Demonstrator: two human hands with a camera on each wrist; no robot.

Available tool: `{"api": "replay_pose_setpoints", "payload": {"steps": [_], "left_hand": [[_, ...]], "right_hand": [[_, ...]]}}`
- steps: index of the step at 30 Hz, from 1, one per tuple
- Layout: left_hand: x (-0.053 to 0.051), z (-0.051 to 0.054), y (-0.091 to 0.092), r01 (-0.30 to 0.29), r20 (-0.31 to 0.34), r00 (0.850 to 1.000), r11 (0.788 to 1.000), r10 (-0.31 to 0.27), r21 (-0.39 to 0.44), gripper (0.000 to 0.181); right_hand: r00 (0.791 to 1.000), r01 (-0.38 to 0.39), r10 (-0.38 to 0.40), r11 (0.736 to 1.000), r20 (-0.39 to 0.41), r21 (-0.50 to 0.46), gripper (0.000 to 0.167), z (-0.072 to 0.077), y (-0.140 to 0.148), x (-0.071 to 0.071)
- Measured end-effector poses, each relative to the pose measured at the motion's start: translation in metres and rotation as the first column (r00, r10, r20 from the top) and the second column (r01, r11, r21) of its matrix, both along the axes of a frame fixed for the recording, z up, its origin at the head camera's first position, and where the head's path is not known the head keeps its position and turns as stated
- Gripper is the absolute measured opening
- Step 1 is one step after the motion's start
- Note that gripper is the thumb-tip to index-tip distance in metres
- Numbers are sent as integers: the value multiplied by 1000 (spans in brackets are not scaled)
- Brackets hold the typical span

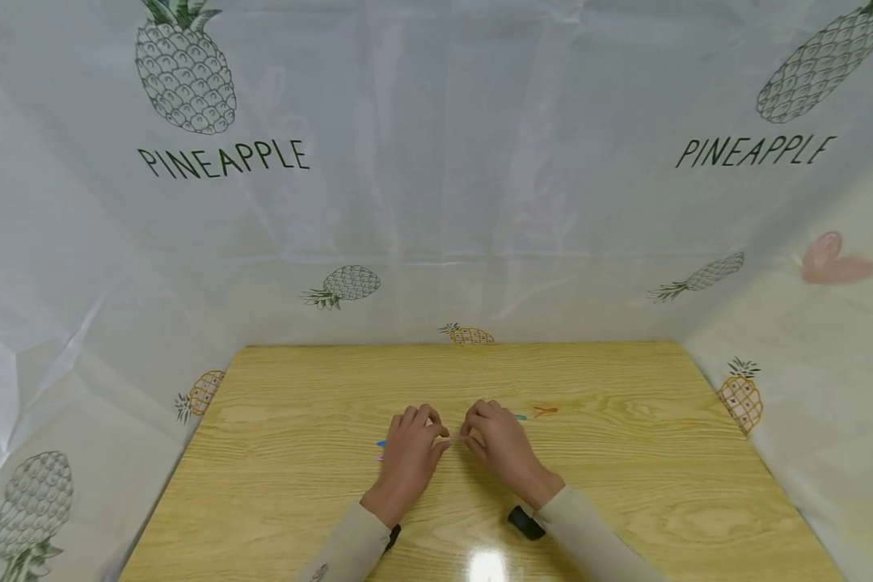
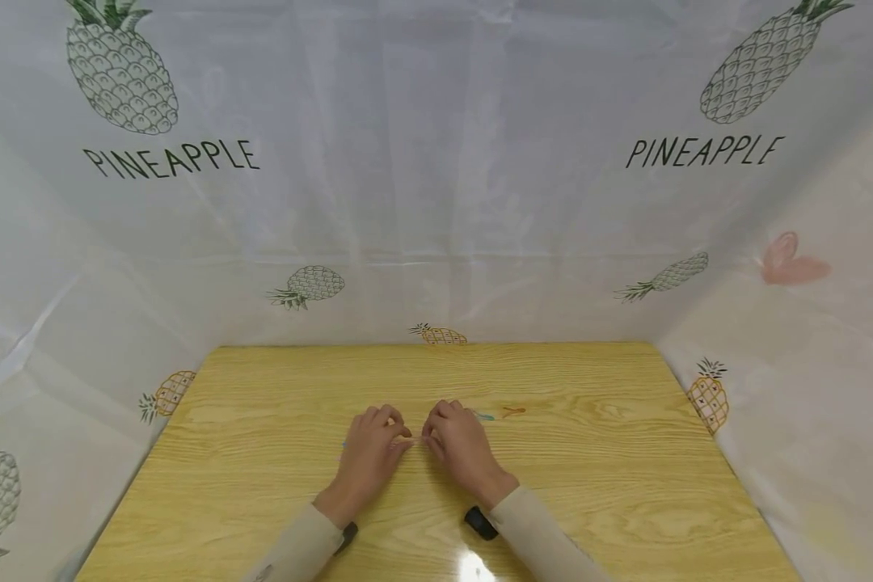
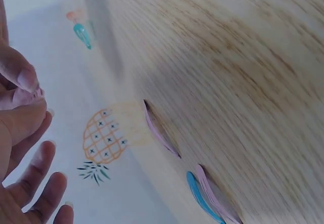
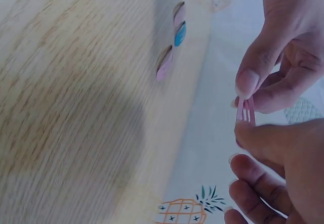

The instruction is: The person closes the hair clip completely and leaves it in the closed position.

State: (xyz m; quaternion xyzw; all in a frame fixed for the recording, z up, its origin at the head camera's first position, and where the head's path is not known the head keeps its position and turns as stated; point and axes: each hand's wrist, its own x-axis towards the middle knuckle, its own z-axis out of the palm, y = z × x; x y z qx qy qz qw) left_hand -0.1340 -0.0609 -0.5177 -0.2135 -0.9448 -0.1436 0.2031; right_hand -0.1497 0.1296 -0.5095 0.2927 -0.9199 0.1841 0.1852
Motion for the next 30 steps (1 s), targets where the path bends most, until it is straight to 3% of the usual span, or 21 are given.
{"api": "replay_pose_setpoints", "payload": {"steps": [7, 17, 24, 30], "left_hand": [[5, 4, -7, 3, -18, 1000, 999, -3, -39, 7], [7, -1, -20, 98, -138, 985, 993, -107, -71, 9], [8, 1, -26, 169, -111, 979, 985, -172, -38, 10], [8, 1, -32, 251, -121, 960, 968, -252, -23, 11]], "right_hand": [[997, -72, 72, 997, -38, 8, 17, -1, 0, 4], [983, -173, 175, 984, 47, -37, 10, -1, 4, 6], [968, -245, 247, 968, 37, -53, 8, -2, 7, 6], [950, -309, 311, 950, 37, -53, 8, 0, 9, 6]]}}
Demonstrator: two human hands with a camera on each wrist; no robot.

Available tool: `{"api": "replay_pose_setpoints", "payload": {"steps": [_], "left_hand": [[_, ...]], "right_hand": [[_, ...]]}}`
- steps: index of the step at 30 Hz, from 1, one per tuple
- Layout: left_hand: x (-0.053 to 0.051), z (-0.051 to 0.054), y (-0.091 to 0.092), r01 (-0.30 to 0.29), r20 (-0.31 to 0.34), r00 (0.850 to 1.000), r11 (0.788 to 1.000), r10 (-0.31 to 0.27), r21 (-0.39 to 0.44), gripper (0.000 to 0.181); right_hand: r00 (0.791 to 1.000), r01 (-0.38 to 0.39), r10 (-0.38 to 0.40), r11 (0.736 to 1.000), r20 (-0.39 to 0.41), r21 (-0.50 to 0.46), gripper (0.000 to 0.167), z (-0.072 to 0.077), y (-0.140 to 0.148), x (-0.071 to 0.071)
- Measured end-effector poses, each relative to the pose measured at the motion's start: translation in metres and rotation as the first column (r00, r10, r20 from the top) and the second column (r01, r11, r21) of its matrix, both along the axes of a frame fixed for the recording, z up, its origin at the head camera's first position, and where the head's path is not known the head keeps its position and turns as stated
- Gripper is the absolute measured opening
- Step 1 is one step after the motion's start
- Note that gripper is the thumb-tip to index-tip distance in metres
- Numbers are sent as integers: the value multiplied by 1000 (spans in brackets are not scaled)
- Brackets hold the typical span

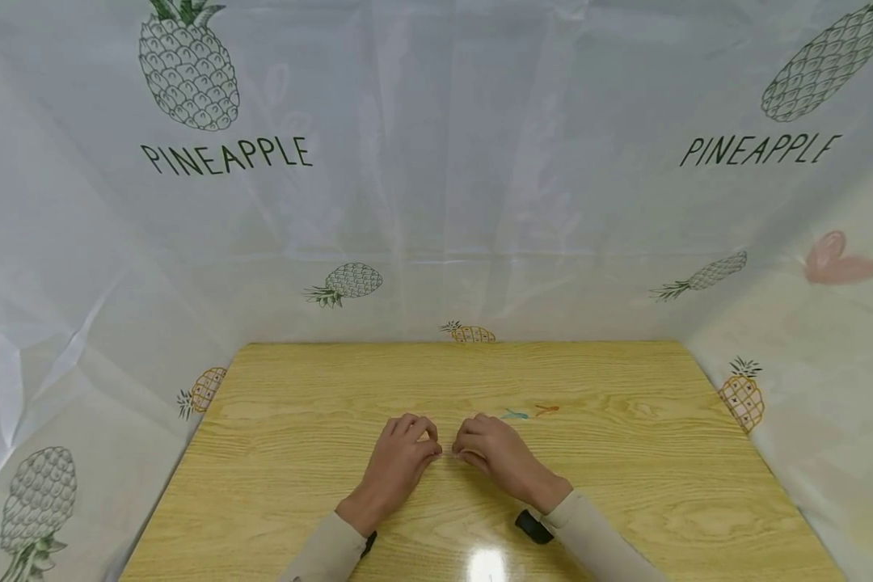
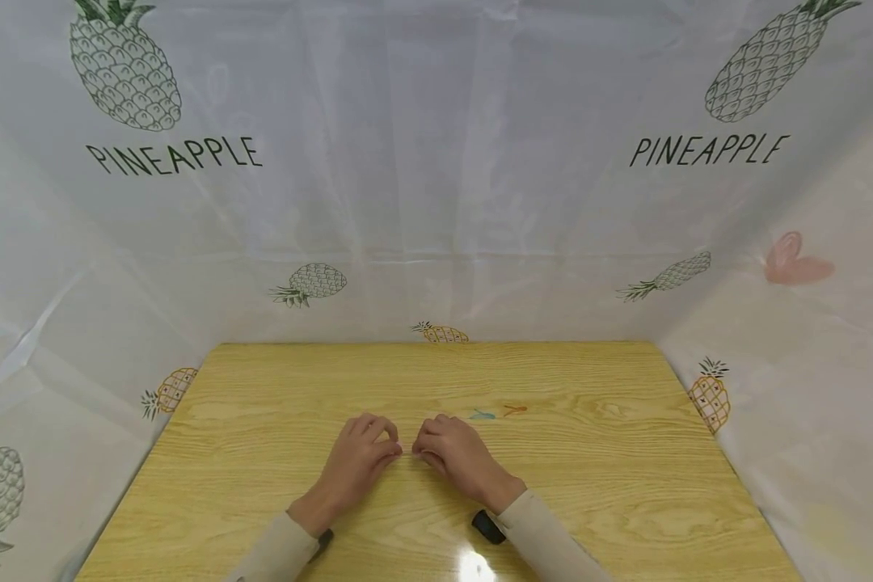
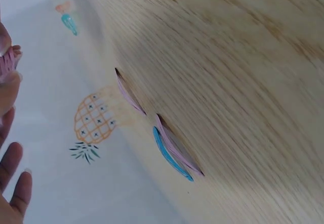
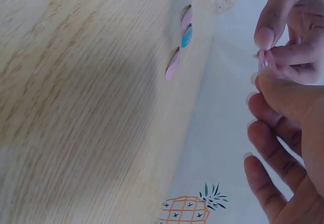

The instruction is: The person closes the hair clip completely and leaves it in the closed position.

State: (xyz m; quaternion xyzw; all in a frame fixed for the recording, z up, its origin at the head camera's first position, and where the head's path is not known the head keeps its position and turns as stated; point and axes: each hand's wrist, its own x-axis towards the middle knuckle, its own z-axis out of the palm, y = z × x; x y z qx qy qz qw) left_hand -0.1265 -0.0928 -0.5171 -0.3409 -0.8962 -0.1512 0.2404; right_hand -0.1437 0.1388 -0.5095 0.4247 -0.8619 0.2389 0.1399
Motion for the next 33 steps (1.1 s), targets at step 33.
{"api": "replay_pose_setpoints", "payload": {"steps": [33], "left_hand": [[12, 2, -4, -14, 364, 930, 981, -58, 194, 8]], "right_hand": [[976, -159, 144, 984, -161, -79, 34, -5, 1, 5]]}}
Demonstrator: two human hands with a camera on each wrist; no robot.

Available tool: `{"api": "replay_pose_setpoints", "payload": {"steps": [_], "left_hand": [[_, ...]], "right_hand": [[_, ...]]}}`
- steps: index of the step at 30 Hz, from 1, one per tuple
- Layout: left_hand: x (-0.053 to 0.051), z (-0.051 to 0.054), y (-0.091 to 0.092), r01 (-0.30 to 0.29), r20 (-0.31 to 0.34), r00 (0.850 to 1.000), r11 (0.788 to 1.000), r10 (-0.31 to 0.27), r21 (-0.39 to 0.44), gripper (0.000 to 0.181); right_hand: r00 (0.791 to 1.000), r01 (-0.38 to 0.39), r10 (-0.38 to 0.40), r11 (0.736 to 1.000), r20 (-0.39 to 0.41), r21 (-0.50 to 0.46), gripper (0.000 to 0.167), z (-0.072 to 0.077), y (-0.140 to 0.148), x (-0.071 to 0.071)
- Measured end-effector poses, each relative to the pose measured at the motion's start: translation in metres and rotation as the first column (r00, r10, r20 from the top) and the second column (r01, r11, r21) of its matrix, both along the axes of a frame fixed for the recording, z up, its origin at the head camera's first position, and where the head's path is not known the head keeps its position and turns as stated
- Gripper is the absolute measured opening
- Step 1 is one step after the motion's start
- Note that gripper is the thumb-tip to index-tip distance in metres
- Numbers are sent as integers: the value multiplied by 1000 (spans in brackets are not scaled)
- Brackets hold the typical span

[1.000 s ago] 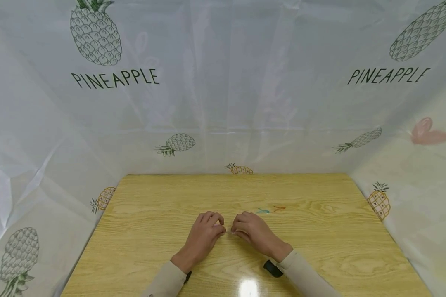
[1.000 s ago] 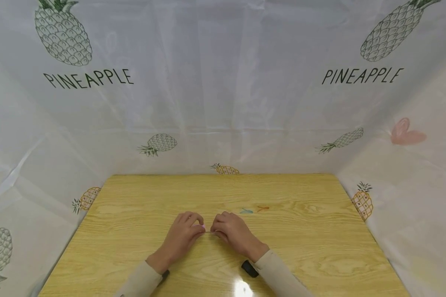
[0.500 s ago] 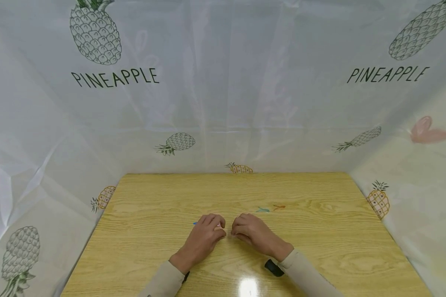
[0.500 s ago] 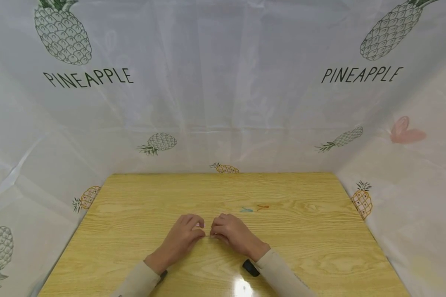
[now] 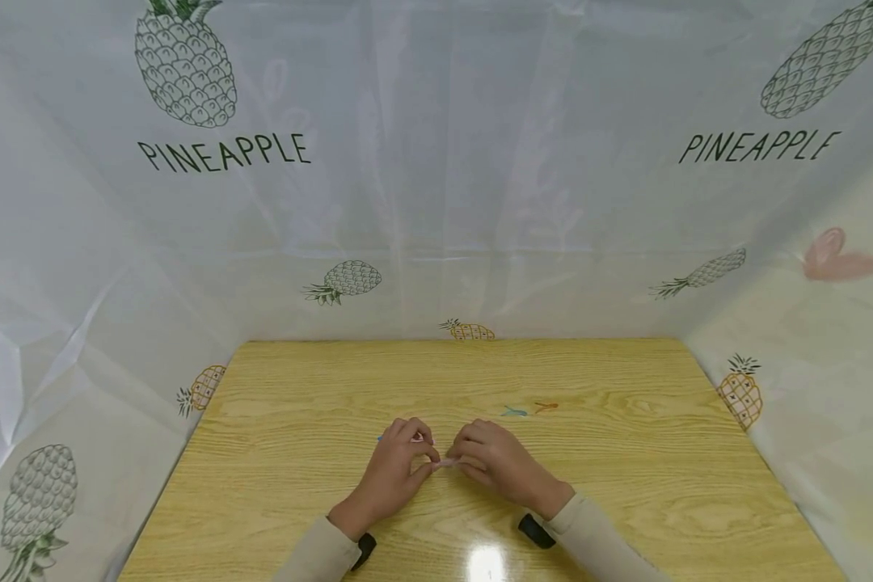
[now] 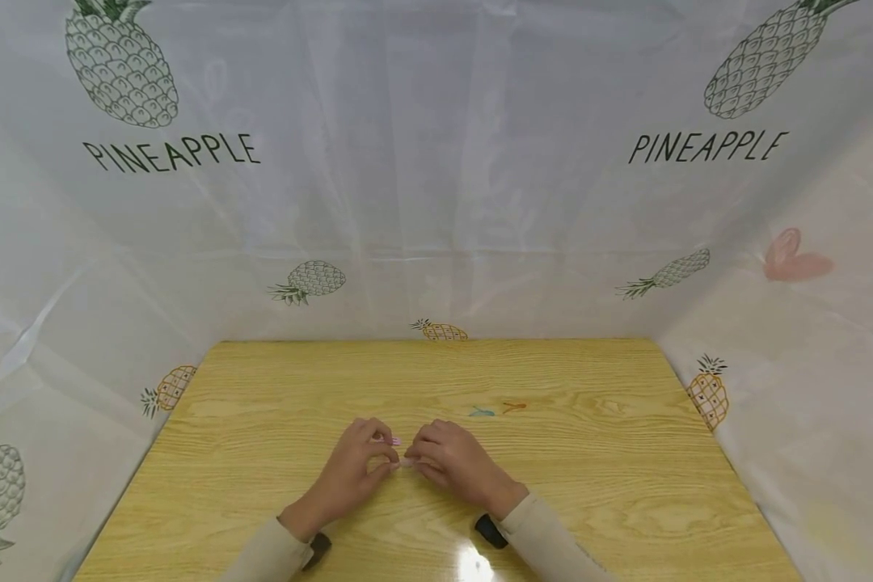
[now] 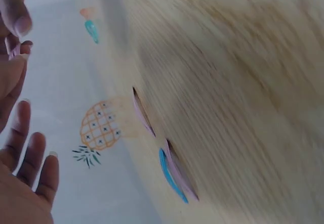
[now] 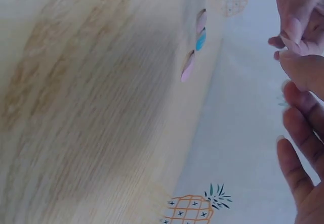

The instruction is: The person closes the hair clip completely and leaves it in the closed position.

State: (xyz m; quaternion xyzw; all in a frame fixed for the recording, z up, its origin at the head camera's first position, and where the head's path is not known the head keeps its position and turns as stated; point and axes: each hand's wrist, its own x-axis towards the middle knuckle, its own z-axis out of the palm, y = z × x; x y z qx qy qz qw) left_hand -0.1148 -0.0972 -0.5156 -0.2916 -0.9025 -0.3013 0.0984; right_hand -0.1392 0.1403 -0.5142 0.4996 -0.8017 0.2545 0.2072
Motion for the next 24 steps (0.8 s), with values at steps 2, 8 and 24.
{"api": "replay_pose_setpoints", "payload": {"steps": [2, 8, 24], "left_hand": [[1, 0, 0, 3, 50, 999, 999, -4, 32, 7], [1, -2, 0, 13, 174, 984, 992, -35, 125, 11], [-1, -9, -4, -84, -245, 968, 989, 53, -119, 27]], "right_hand": [[1000, 3, -3, 1000, -27, -5, 38, 0, -1, 1], [997, 14, -14, 1000, -79, 5, 37, 1, -4, 2], [981, 193, -194, 980, -1, 37, 26, -11, -16, 5]]}}
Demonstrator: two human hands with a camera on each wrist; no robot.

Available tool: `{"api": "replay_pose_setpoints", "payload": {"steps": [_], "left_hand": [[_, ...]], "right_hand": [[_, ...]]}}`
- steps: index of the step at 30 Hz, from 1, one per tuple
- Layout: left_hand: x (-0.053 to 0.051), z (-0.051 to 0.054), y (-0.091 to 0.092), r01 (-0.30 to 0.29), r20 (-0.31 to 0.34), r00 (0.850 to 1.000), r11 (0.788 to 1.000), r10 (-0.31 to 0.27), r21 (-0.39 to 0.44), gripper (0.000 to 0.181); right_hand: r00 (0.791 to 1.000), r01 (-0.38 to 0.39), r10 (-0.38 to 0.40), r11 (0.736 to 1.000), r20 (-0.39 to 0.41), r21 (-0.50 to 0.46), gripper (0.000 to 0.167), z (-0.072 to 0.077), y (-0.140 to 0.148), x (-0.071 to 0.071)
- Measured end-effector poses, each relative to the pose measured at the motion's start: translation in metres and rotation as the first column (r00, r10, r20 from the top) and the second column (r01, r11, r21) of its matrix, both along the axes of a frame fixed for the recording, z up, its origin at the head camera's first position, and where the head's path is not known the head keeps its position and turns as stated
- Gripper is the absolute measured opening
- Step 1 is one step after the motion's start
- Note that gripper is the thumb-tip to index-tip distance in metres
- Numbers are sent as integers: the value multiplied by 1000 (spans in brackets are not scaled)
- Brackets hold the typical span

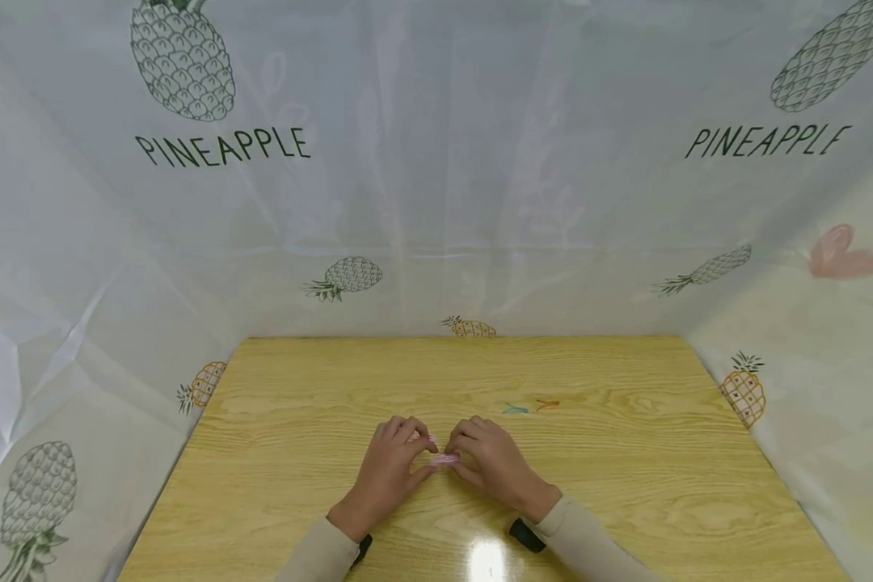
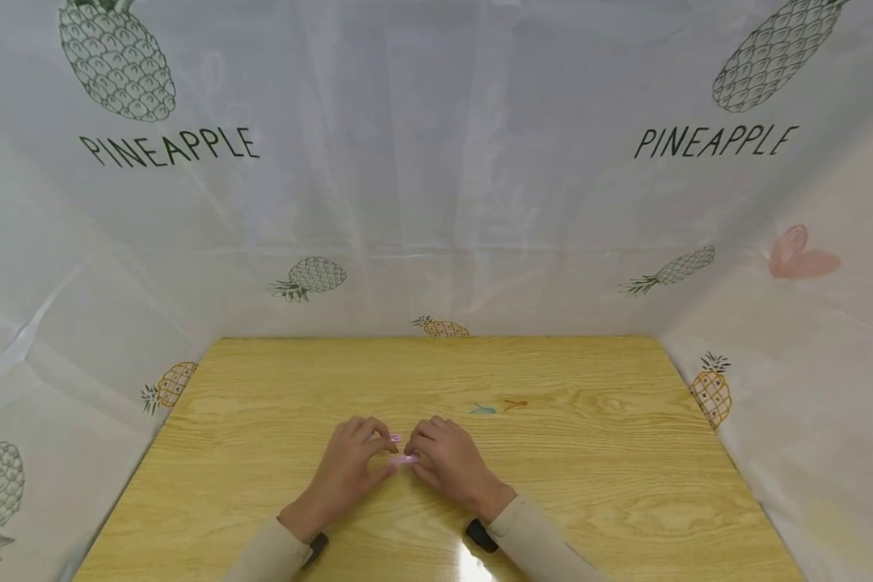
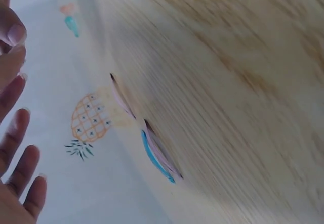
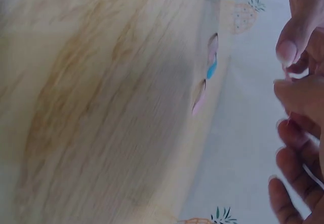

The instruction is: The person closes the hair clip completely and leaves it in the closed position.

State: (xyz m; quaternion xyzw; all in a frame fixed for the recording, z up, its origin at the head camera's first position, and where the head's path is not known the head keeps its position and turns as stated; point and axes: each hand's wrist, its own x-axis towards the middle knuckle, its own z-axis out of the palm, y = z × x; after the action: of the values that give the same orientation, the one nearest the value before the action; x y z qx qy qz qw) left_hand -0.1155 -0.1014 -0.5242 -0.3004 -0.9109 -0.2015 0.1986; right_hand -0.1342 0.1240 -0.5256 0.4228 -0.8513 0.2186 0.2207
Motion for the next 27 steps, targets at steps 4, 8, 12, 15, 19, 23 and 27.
{"api": "replay_pose_setpoints", "payload": {"steps": [4, 8, 12, 15, 19, 23, 27], "left_hand": [[-3, -1, -4, -3, -26, 1000, 1000, 2, -31, 23], [-5, -3, -7, -1, -35, 999, 999, -1, -43, 20], [-6, -4, -10, -2, -50, 999, 998, -1, -57, 19], [-6, -5, -11, -10, -50, 999, 997, 7, -72, 18], [-7, -6, -13, -16, -26, 1000, 996, 14, -84, 15], [-9, -7, -14, -21, -9, 1000, 996, 20, -91, 14], [-12, -10, -16, -31, -2, 1000, 993, 31, -115, 13]], "right_hand": [[998, 47, -47, 999, 46, 1, 26, 0, -7, 0], [995, 64, -63, 998, 82, -9, 26, -2, -13, 0], [992, 60, -56, 998, 112, -32, 26, -3, -19, 0], [988, 64, -60, 998, 141, -25, 25, -3, -23, 0], [978, 84, -86, 996, 189, 17, 22, -2, -25, 0], [969, 87, -96, 995, 227, 50, 19, -3, -27, -1], [969, 91, -102, 994, 226, 59, 17, -5, -29, -5]]}}
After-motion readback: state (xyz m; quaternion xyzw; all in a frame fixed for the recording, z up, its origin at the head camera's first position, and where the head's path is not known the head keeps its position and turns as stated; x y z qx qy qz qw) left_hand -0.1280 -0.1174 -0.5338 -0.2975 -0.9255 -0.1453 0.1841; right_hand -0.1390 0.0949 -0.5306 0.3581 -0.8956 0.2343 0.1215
